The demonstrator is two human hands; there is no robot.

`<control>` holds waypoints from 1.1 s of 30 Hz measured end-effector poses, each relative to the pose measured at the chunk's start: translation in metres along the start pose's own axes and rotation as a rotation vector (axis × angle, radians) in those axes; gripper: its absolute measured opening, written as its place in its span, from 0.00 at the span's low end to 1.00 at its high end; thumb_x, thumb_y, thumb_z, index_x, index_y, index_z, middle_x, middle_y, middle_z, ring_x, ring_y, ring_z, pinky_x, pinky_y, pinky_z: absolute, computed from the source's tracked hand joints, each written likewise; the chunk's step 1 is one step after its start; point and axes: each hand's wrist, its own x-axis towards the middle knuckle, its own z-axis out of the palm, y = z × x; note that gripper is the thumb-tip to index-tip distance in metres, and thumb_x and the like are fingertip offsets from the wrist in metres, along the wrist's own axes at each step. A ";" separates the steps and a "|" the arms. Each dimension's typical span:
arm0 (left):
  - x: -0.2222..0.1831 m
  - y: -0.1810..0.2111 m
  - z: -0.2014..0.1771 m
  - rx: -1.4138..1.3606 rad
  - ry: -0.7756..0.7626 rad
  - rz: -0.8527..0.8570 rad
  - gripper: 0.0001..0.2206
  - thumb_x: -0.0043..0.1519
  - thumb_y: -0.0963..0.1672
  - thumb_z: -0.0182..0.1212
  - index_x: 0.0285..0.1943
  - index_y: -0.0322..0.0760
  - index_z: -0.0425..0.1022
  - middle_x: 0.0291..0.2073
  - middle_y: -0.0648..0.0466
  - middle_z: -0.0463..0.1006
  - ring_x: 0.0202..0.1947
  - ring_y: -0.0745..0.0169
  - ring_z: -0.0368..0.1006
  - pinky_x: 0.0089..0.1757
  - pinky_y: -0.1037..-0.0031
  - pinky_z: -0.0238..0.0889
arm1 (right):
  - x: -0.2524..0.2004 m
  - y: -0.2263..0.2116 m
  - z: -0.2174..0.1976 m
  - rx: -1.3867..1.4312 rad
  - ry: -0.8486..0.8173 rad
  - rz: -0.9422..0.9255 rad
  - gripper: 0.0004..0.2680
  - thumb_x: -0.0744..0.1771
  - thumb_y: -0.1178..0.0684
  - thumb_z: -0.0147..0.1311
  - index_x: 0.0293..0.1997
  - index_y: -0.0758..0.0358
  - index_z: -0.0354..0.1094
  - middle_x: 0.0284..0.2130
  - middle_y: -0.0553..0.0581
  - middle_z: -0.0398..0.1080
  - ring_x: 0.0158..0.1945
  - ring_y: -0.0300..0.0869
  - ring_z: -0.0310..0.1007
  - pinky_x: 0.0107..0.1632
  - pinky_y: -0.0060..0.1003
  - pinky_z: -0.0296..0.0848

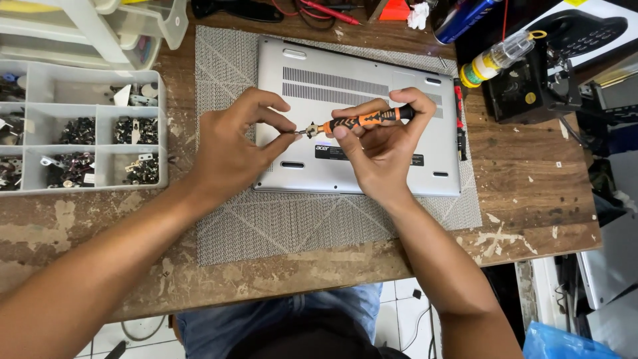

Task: Removing screws from the back of a laptop using a precision screwdriver to disassemble the device.

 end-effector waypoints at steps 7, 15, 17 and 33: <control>-0.001 -0.002 -0.001 0.076 -0.055 0.041 0.17 0.61 0.35 0.72 0.55 0.29 0.69 0.34 0.50 0.83 0.35 0.63 0.83 0.25 0.86 0.74 | -0.001 0.003 0.003 0.042 -0.022 -0.015 0.19 0.70 0.65 0.56 0.57 0.52 0.43 0.40 0.71 0.71 0.45 0.53 0.78 0.44 0.38 0.80; 0.000 0.002 -0.002 0.079 -0.232 -0.089 0.24 0.60 0.33 0.67 0.64 0.30 0.63 0.32 0.48 0.81 0.32 0.59 0.78 0.36 0.78 0.78 | -0.006 0.008 -0.001 -0.186 -0.253 -0.284 0.23 0.69 0.71 0.54 0.63 0.56 0.41 0.44 0.73 0.69 0.50 0.56 0.78 0.54 0.44 0.82; -0.001 0.001 -0.002 0.088 -0.229 -0.087 0.25 0.60 0.33 0.68 0.64 0.30 0.63 0.31 0.48 0.80 0.32 0.58 0.78 0.37 0.76 0.77 | -0.005 0.007 0.000 -0.187 -0.259 -0.283 0.24 0.70 0.70 0.54 0.65 0.54 0.40 0.45 0.72 0.70 0.51 0.57 0.78 0.54 0.44 0.81; -0.003 -0.017 0.007 0.274 -0.362 0.093 0.29 0.56 0.47 0.74 0.64 0.30 0.70 0.57 0.40 0.76 0.59 0.41 0.69 0.60 0.50 0.60 | 0.024 -0.005 -0.052 -0.198 -0.230 -0.216 0.31 0.70 0.78 0.55 0.67 0.48 0.33 0.49 0.75 0.58 0.42 0.63 0.79 0.49 0.49 0.86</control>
